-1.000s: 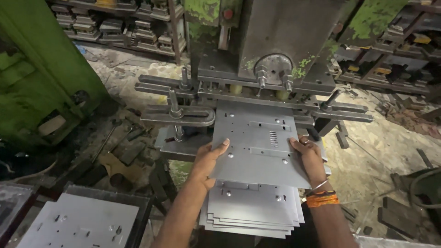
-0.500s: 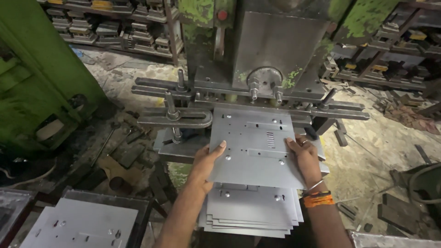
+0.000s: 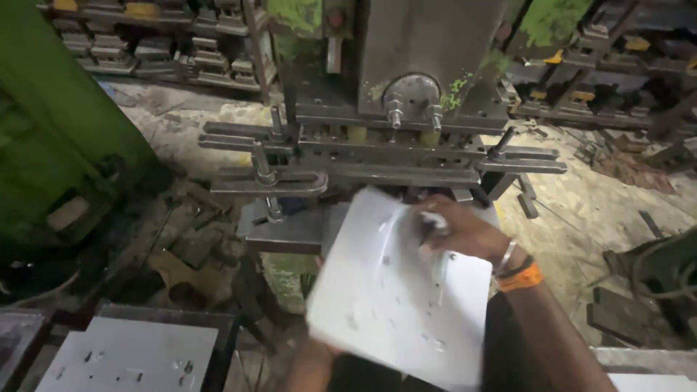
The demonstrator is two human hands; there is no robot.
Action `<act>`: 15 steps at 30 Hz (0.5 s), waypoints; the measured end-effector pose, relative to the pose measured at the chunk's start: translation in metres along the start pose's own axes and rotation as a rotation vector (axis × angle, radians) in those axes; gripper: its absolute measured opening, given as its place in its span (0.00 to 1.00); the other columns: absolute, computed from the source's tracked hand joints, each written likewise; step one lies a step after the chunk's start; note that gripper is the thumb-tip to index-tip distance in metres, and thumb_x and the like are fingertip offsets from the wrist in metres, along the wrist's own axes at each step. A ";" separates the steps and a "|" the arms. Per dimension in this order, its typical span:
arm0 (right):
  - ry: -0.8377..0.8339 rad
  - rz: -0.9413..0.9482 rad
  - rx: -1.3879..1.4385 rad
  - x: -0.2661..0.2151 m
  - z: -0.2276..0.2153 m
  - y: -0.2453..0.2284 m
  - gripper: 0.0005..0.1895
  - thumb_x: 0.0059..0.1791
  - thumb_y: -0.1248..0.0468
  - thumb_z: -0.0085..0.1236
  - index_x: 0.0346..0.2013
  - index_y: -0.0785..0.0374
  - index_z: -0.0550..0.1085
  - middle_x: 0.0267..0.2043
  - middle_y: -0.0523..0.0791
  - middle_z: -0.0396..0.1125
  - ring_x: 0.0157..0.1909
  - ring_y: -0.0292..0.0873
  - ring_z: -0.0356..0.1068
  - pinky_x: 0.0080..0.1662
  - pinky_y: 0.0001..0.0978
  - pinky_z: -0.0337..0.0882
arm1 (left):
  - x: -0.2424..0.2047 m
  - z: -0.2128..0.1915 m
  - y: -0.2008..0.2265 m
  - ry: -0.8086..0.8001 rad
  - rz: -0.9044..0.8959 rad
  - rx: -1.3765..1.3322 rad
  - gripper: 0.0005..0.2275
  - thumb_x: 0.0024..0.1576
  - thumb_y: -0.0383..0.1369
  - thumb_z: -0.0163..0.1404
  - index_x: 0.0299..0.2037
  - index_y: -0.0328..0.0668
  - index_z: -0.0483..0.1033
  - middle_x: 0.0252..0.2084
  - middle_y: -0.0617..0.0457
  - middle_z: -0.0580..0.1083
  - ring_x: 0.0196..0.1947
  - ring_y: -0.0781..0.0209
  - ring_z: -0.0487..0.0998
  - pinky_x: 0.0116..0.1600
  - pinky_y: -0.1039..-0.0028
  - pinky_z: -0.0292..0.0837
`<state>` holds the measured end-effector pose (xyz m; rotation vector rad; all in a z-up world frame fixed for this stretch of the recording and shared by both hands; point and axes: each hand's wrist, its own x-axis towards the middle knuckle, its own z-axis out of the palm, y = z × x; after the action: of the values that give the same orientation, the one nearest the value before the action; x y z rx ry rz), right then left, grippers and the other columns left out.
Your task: The person picks up rectangular metal sheets from a stack and places them into a press machine. They operate the machine to process the sheets and then remove them, stacking the finished pieces on a nearby table.
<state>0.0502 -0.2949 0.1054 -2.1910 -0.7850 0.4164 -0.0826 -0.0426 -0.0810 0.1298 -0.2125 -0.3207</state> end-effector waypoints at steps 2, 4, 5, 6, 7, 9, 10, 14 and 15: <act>-0.034 -0.026 -0.273 0.006 0.020 -0.051 0.45 0.37 0.61 0.74 0.67 0.55 0.64 0.75 0.47 0.48 0.71 0.50 0.53 0.59 0.53 0.58 | 0.000 0.020 0.002 0.393 -0.044 0.235 0.44 0.55 0.67 0.33 0.71 0.38 0.61 0.62 0.36 0.71 0.57 0.42 0.75 0.57 0.50 0.75; -0.068 -0.052 -0.545 0.007 0.039 -0.085 0.52 0.37 0.59 0.78 0.72 0.50 0.62 0.81 0.45 0.40 0.77 0.53 0.42 0.65 0.66 0.41 | -0.006 0.042 0.003 0.788 -0.098 0.467 0.48 0.51 0.73 0.29 0.68 0.38 0.65 0.57 0.33 0.74 0.50 0.38 0.78 0.51 0.49 0.77; -0.015 -0.023 -0.601 0.004 0.045 -0.095 0.53 0.36 0.56 0.76 0.72 0.51 0.60 0.80 0.46 0.40 0.77 0.54 0.40 0.68 0.61 0.40 | -0.011 0.055 0.003 0.384 -0.105 0.212 0.47 0.54 0.72 0.32 0.69 0.37 0.63 0.59 0.35 0.73 0.52 0.41 0.78 0.54 0.51 0.77; 0.039 0.007 -0.656 0.002 0.052 -0.104 0.55 0.35 0.53 0.75 0.73 0.51 0.58 0.80 0.47 0.40 0.77 0.56 0.38 0.71 0.56 0.40 | -0.016 0.068 0.002 -0.020 -0.116 -0.043 0.46 0.57 0.71 0.36 0.70 0.36 0.61 0.60 0.38 0.73 0.53 0.43 0.78 0.57 0.52 0.77; 0.041 0.003 -0.659 -0.002 0.053 -0.105 0.55 0.35 0.53 0.75 0.73 0.51 0.58 0.80 0.47 0.40 0.77 0.56 0.38 0.71 0.56 0.40 | -0.013 0.074 0.007 -0.023 -0.114 -0.040 0.46 0.57 0.71 0.36 0.70 0.36 0.61 0.60 0.38 0.73 0.53 0.43 0.78 0.57 0.52 0.77; 0.199 -0.016 -0.660 -0.011 0.058 -0.105 0.56 0.34 0.45 0.75 0.71 0.55 0.58 0.78 0.49 0.41 0.77 0.58 0.38 0.70 0.58 0.39 | -0.011 0.085 0.012 0.175 -0.162 -0.093 0.47 0.48 0.72 0.36 0.65 0.38 0.65 0.55 0.40 0.76 0.50 0.46 0.80 0.53 0.55 0.79; 0.195 -0.016 -0.660 -0.016 0.061 -0.095 0.56 0.34 0.45 0.75 0.71 0.55 0.58 0.78 0.49 0.41 0.77 0.58 0.38 0.70 0.58 0.39 | -0.010 0.068 0.007 0.178 -0.160 -0.096 0.47 0.48 0.72 0.36 0.65 0.38 0.65 0.55 0.40 0.76 0.50 0.46 0.80 0.53 0.55 0.79; 0.225 0.142 -0.681 -0.033 0.064 -0.083 0.49 0.35 0.42 0.74 0.61 0.58 0.61 0.79 0.49 0.40 0.77 0.55 0.39 0.69 0.57 0.43 | -0.002 0.021 -0.006 0.264 -0.117 0.200 0.36 0.56 0.56 0.49 0.64 0.28 0.67 0.52 0.37 0.77 0.49 0.45 0.81 0.52 0.57 0.79; 0.235 0.221 -0.637 -0.039 0.063 -0.088 0.56 0.35 0.42 0.74 0.70 0.55 0.59 0.80 0.49 0.41 0.76 0.53 0.40 0.69 0.57 0.43 | 0.000 0.014 -0.009 0.363 -0.181 0.289 0.31 0.57 0.45 0.54 0.65 0.29 0.67 0.54 0.40 0.77 0.51 0.49 0.81 0.55 0.60 0.79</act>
<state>-0.0466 -0.2398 0.1315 -2.8692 -0.5961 -0.0026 -0.0883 -0.0524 -0.0684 0.4906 0.1151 -0.4389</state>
